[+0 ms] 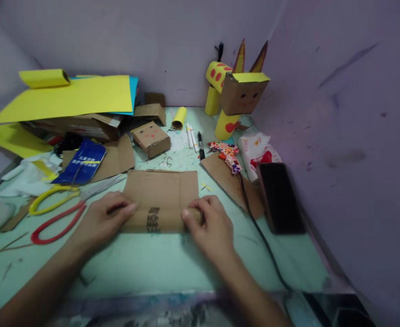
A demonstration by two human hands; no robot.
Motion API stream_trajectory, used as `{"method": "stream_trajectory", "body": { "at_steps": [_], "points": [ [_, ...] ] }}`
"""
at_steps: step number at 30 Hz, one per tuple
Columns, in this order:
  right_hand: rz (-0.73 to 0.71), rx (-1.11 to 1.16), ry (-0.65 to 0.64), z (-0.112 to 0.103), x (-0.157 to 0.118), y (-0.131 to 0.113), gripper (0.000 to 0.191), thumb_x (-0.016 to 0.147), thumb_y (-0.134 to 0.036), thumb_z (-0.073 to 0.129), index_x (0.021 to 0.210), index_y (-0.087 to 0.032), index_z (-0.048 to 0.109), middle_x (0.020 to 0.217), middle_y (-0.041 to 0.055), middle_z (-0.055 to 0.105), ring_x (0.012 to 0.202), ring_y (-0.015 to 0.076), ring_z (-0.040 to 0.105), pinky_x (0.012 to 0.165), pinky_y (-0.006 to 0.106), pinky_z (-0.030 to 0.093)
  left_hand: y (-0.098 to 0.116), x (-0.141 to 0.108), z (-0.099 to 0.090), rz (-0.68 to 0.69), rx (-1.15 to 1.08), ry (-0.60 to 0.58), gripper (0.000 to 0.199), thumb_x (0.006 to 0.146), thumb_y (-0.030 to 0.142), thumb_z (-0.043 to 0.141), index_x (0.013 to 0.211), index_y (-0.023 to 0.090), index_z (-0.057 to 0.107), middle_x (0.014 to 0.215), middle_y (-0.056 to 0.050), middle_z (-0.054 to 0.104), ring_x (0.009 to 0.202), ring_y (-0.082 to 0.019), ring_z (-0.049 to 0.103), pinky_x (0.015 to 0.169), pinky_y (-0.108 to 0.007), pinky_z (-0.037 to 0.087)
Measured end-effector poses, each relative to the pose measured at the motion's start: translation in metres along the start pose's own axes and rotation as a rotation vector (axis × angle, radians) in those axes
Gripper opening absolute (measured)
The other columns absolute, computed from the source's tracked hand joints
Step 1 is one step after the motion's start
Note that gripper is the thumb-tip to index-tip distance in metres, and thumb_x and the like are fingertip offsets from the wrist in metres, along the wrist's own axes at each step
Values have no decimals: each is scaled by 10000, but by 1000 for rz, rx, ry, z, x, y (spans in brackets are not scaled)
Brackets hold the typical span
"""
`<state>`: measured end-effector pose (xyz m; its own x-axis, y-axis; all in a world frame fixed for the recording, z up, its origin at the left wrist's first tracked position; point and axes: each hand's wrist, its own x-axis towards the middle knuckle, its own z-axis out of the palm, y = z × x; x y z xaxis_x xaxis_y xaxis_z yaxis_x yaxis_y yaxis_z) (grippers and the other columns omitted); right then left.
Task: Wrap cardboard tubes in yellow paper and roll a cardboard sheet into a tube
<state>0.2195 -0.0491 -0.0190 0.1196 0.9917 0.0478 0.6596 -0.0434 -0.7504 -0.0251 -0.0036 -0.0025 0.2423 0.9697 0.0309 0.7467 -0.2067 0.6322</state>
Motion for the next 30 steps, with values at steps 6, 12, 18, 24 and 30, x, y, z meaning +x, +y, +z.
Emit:
{"method": "stream_trajectory", "body": {
  "at_steps": [6,12,18,24,30],
  "points": [
    [-80,38,64,4,-2,4,211,806,-391,545,853,-215,650,818,38,601,769,223,575,666,338,419,-6,0,4,31,27,62,290,798,429,531,635,202,605,683,-4,593,710,-176,544,639,-296,390],
    [-237,61,81,5,-5,7,181,826,-357,532,778,-204,615,786,40,599,786,217,562,701,334,420,-4,-10,7,170,75,124,274,849,353,481,643,186,548,667,5,537,660,-150,499,628,-288,359],
    [-356,50,100,4,-10,5,144,836,-307,508,771,-195,571,757,47,587,751,208,532,681,335,403,-5,-17,7,280,97,141,276,865,323,447,623,198,496,657,-8,535,674,-161,480,692,-328,349],
    [-353,35,112,4,-13,5,137,848,-289,498,777,-193,566,752,45,576,738,199,525,662,326,403,-7,-13,8,300,78,121,290,879,321,439,616,203,476,633,10,512,649,-144,471,679,-308,358],
    [-258,-15,92,2,-12,1,152,843,-301,504,747,-199,562,726,35,559,726,202,520,645,322,390,-3,-9,6,273,80,86,335,884,313,439,568,203,441,586,26,478,603,-135,465,642,-291,353]
  ]
}}
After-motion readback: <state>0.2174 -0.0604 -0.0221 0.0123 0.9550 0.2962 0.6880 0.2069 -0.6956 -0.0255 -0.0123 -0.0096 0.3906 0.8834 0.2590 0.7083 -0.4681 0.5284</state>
